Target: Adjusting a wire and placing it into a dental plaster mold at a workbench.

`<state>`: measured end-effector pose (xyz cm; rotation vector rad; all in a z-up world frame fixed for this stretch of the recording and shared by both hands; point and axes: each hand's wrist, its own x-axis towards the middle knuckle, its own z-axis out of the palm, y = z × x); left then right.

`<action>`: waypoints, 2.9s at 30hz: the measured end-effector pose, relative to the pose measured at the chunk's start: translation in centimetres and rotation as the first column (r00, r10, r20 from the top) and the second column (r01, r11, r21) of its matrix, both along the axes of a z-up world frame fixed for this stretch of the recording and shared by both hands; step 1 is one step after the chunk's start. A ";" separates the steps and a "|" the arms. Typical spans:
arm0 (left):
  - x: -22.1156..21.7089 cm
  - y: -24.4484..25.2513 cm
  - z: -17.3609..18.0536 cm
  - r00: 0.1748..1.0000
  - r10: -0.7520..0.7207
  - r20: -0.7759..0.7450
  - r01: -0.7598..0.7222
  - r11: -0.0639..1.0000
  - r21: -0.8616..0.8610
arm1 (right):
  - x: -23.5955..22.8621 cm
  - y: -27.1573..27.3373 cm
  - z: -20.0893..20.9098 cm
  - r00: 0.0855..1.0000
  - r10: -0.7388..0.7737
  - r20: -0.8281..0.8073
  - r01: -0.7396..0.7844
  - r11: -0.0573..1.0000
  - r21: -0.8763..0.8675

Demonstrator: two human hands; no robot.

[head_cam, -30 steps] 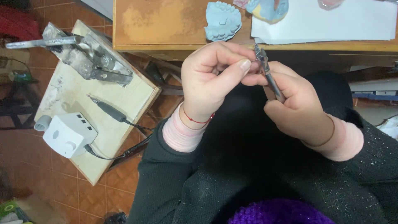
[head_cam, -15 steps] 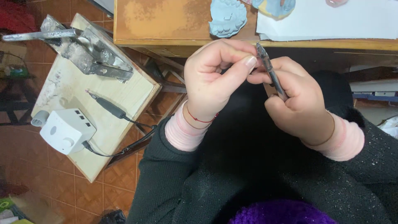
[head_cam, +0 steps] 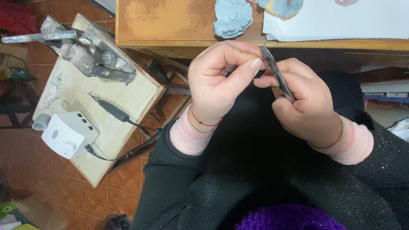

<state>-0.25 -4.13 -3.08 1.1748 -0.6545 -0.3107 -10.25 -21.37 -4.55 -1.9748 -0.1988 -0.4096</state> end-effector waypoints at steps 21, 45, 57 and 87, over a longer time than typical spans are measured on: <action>0.4 0.5 -0.8 0.999 -0.027 0.042 0.023 0.994 0.109 | 0.0 -0.5 -0.6 0.999 -0.042 -0.020 0.042 0.999 0.019; 0.1 -0.2 -2.3 0.981 -0.109 -0.162 0.113 0.993 0.015 | 0.2 -0.1 -0.4 0.999 -0.045 -0.001 0.045 0.999 -0.002; 1.0 0.5 -2.1 0.913 -0.329 -0.240 0.314 0.944 -0.098 | 0.1 -1.5 -1.3 0.987 0.154 -0.054 -0.146 0.981 0.132; 0.8 1.6 2.5 0.913 -0.044 0.405 -0.116 0.924 0.364 | -0.2 -0.7 -1.5 0.984 0.160 -0.075 -0.154 0.984 0.089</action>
